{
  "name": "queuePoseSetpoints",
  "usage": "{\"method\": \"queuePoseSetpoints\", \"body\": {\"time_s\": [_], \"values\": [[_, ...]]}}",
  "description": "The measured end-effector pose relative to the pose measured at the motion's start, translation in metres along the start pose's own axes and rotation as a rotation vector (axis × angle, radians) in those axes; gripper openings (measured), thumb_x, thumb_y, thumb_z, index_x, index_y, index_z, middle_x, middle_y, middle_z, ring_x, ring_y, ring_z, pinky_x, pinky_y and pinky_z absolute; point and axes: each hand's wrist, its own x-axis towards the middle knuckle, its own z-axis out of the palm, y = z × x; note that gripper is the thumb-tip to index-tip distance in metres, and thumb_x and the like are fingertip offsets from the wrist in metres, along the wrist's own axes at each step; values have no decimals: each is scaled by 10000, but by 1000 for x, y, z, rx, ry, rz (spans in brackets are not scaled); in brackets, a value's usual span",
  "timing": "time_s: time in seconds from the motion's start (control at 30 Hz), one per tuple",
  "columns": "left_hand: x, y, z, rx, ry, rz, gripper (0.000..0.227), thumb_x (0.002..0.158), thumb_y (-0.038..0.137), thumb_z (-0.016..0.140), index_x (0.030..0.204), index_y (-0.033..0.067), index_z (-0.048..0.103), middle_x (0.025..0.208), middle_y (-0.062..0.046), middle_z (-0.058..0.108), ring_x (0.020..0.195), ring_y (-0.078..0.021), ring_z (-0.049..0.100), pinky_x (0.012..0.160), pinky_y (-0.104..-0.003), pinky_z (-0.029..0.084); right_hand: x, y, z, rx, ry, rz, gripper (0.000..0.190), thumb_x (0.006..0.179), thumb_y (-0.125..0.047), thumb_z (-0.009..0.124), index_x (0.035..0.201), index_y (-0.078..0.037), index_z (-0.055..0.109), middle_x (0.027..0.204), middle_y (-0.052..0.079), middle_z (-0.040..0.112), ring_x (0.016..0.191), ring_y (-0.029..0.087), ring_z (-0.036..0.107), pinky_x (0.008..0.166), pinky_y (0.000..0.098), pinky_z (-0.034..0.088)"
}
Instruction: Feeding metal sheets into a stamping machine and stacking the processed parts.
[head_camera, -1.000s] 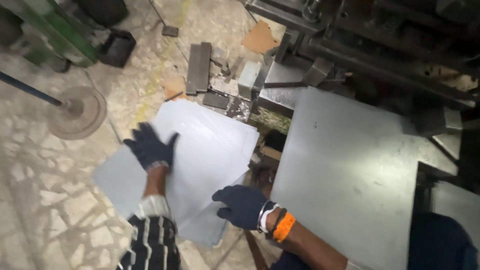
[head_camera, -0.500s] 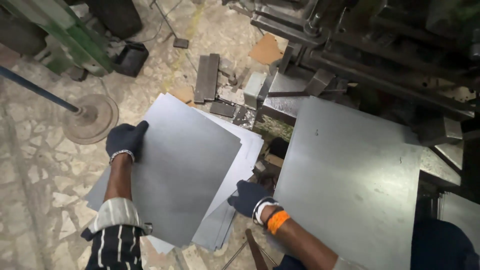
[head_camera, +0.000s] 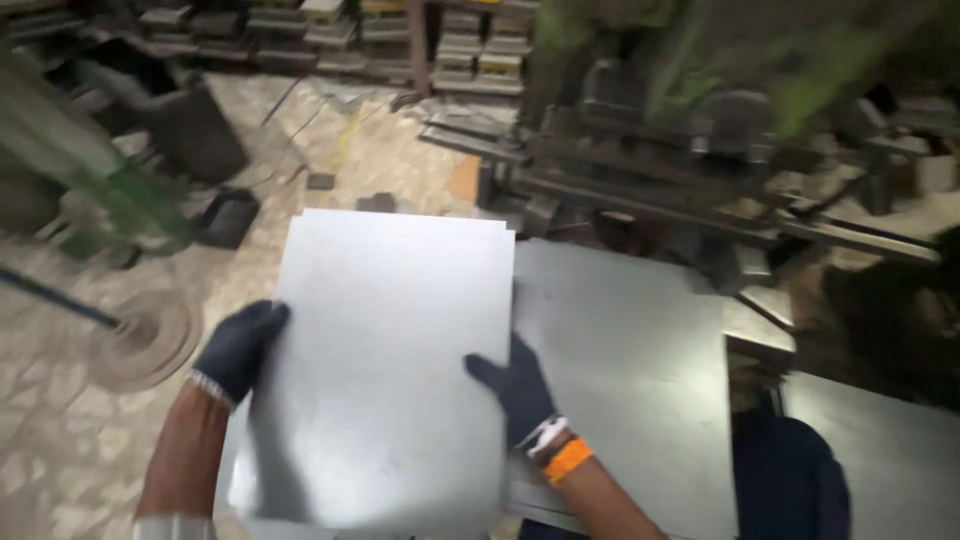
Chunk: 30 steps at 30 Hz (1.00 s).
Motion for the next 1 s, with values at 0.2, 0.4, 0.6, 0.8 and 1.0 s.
{"method": "queuePoseSetpoints", "body": {"time_s": [0.2, 0.4, 0.6, 0.8, 1.0], "values": [[40, -173, 87, -385, -331, -153, 555, 1037, 171, 495, 1560, 22, 382, 1530, -204, 472, 1391, -344, 442, 1212, -479, 279, -18, -7, -126, -48, 321, 8, 921, 741, -374, 870, 1489, -6, 480, 1513, 224, 501, 1434, 364, 428, 1194, 484, 361], [-138, 29, 201, -90, -484, -41, 541, 743, 175, 896, 1219, -14, 725, 999, -214, 753, 909, -320, 708, 801, -458, 572, -18, -10, -205, 122, 540, 33, 888, 670, -268, 930, 1460, -151, 541, 1518, 92, 520, 1404, 259, 472, 1164, 401, 402], [-64, 10, 283, -125, -521, 56, 619, 703, 209, 957, 1261, 83, 720, 1136, -147, 758, 1109, -260, 707, 1050, -441, 500, 29, 23, -299, 250, 475, -6, 657, 765, -191, 841, 1387, -164, 630, 1271, 134, 673, 1137, 267, 664, 952, 409, 537], [-25, 37, 325, 303, -397, 94, 1029, 685, 640, 898, 1495, 120, 535, 1480, -142, 563, 1423, -318, 465, 1228, -482, 262, 72, 46, -320, 374, 484, -73, 649, 715, -231, 906, 1323, -195, 682, 1192, 127, 713, 1039, 226, 702, 887, 367, 575], [24, 74, 344, -18, -482, 94, 661, 750, 357, 926, 1299, 75, 687, 1191, -152, 722, 1188, -288, 655, 1085, -420, 460, 127, 23, -326, 383, 472, -106, 802, 686, -218, 952, 1384, -32, 603, 1324, 178, 648, 1172, 230, 652, 1012, 374, 511]]}}
